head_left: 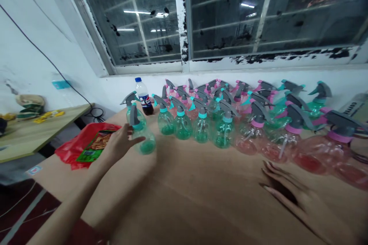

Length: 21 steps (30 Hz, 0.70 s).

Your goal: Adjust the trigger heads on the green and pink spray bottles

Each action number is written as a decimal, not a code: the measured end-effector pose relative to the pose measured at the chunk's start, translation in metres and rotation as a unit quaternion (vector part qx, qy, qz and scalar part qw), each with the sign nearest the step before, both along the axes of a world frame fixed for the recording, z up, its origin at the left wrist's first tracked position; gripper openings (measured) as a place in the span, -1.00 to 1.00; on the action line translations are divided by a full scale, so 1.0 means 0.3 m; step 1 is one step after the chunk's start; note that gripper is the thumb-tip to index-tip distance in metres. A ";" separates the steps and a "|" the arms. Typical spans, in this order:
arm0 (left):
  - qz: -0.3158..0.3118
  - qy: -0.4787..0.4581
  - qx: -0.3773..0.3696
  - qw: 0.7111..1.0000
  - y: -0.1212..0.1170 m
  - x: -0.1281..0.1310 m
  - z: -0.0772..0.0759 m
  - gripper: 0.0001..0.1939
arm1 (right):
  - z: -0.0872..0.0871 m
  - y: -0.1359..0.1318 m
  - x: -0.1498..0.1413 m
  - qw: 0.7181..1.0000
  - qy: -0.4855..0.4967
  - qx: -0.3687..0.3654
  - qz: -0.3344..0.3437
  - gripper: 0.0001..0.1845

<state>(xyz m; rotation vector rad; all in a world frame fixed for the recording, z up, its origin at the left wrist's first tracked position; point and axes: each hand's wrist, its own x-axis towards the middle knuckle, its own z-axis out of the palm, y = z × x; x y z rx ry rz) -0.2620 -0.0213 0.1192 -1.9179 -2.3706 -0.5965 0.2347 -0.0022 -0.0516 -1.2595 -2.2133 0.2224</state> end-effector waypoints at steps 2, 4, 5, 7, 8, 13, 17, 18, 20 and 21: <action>-0.041 -0.029 -0.024 0.998 -0.056 0.026 -0.020 -0.43 | -0.003 0.001 0.001 1.000 -0.005 -0.006 -0.001 -0.41; -0.085 -0.055 -0.051 0.994 -0.097 0.067 -0.043 -0.39 | -0.009 0.004 0.000 1.000 -0.009 -0.005 -0.006 -0.41; -0.108 -0.067 -0.066 0.990 -0.113 0.095 -0.052 -0.37 | -0.011 0.006 -0.001 1.000 -0.011 -0.005 -0.009 -0.41; -0.173 -0.089 -0.101 0.976 -0.137 0.162 -0.058 -0.37 | -0.013 0.009 -0.004 1.000 -0.016 -0.006 -0.014 -0.40; -0.210 -0.098 -0.109 0.967 -0.146 0.200 -0.055 -0.35 | -0.012 0.010 -0.006 1.000 -0.020 -0.008 -0.015 -0.40; -0.305 -0.127 -0.131 0.935 -0.154 0.362 0.000 -0.29 | 0.012 0.008 -0.015 0.999 -0.031 -0.020 -0.022 -0.42; -0.324 -0.207 -0.107 0.917 -0.116 0.417 0.013 -0.02 | 0.025 0.005 -0.022 0.999 -0.034 -0.030 -0.030 -0.44; -0.336 -0.228 -0.106 0.908 -0.101 0.426 0.010 0.02 | 0.027 0.005 -0.023 0.999 -0.035 -0.030 -0.029 -0.44; -0.367 -0.257 -0.105 0.888 -0.070 0.448 0.001 0.04 | 0.029 0.005 -0.024 0.998 -0.036 -0.030 -0.028 -0.44; -0.381 -0.265 -0.103 0.880 -0.055 0.462 -0.004 0.02 | 0.031 0.005 -0.024 0.998 -0.037 -0.030 -0.028 -0.44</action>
